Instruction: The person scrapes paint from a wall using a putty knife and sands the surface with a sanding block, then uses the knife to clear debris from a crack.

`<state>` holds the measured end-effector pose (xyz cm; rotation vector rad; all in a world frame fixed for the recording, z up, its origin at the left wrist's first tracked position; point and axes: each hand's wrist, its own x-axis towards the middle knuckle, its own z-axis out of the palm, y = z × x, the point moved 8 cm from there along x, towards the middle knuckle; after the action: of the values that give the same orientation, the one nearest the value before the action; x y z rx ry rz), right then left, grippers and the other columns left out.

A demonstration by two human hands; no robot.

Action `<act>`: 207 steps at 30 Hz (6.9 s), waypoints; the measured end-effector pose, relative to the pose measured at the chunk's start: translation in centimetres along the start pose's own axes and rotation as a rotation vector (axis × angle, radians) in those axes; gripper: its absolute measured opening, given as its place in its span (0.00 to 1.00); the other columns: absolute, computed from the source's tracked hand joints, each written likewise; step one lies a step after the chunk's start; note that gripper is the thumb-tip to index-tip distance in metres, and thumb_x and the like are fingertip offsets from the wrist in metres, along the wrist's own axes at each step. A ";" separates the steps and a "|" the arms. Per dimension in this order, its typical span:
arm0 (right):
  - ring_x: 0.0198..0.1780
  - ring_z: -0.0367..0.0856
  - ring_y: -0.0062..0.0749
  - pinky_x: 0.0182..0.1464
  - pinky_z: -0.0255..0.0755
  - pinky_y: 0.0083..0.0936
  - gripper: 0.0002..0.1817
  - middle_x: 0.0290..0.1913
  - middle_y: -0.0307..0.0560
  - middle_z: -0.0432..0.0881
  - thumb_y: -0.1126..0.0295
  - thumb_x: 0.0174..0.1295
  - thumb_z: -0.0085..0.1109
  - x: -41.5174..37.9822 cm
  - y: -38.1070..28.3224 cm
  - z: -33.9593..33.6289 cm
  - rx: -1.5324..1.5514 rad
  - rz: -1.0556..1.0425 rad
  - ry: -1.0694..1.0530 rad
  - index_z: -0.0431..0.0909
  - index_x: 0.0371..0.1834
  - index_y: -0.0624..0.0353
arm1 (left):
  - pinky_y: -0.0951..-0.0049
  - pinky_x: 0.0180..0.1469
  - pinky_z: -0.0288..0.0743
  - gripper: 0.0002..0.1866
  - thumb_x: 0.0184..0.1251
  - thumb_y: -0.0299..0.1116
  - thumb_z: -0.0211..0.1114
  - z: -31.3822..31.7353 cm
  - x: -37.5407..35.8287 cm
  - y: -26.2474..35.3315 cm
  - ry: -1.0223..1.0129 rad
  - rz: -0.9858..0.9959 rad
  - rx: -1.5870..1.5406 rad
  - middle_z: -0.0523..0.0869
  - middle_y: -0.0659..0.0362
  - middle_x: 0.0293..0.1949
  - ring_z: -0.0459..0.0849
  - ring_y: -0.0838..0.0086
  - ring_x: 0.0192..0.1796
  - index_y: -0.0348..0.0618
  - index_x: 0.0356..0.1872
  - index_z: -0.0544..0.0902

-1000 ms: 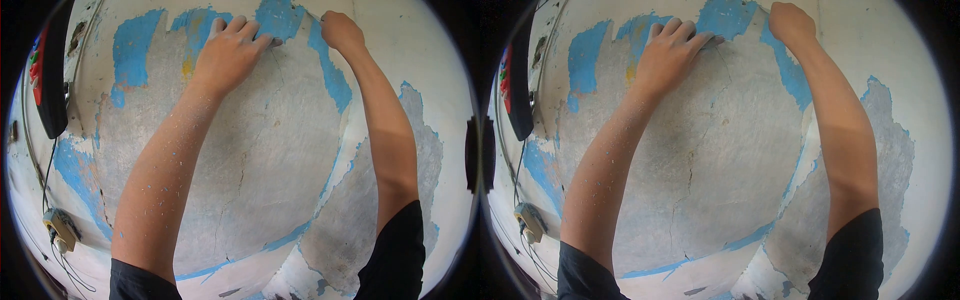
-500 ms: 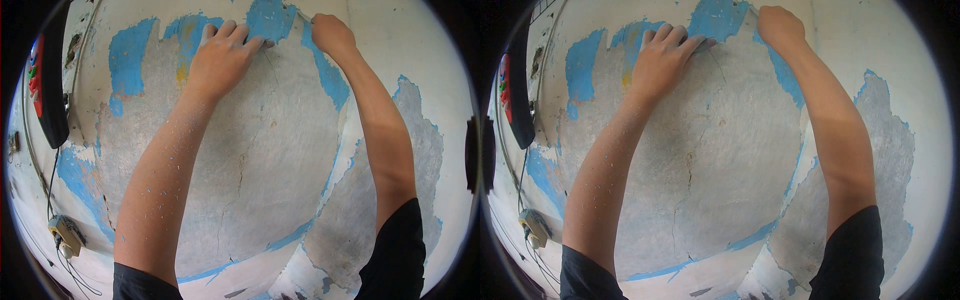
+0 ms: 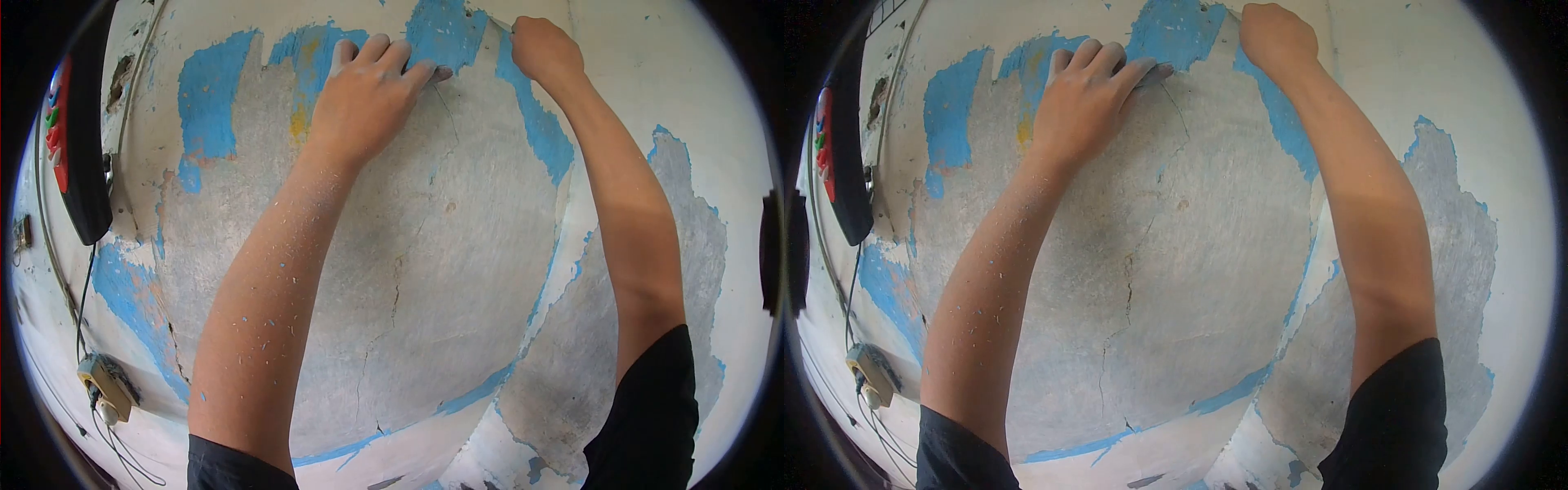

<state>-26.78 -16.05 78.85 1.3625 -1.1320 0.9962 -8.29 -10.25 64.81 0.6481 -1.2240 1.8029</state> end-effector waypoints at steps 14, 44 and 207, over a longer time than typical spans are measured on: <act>0.48 0.91 0.54 0.47 0.85 0.47 0.14 0.47 0.57 0.91 0.76 0.66 0.52 -1.4 -0.8 -1.2 -0.008 -0.069 0.075 0.88 0.47 0.62 | 0.59 0.58 0.73 0.16 0.68 0.35 0.73 0.0 0.2 -0.1 -0.021 -0.019 -0.014 0.85 0.61 0.46 0.81 0.65 0.55 0.58 0.56 0.88; 0.45 0.90 0.59 0.47 0.84 0.50 0.11 0.41 0.62 0.90 0.76 0.66 0.55 -4.0 -2.0 -0.5 0.134 0.029 0.044 0.88 0.40 0.66 | 0.59 0.61 0.73 0.17 0.69 0.38 0.74 0.2 0.1 -0.1 -0.034 -0.028 0.035 0.86 0.62 0.48 0.82 0.65 0.56 0.60 0.58 0.87; 0.49 0.90 0.56 0.48 0.85 0.46 0.10 0.45 0.60 0.89 0.76 0.66 0.55 -4.0 -2.9 -1.6 0.086 -0.012 0.059 0.88 0.41 0.63 | 0.57 0.58 0.74 0.15 0.67 0.33 0.72 -0.3 0.3 0.0 -0.038 -0.034 -0.034 0.85 0.60 0.46 0.81 0.64 0.55 0.55 0.54 0.89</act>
<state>-24.75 -14.10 74.56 1.3971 -1.0472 1.0798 -8.45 -9.90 64.94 0.6820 -1.2591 1.7452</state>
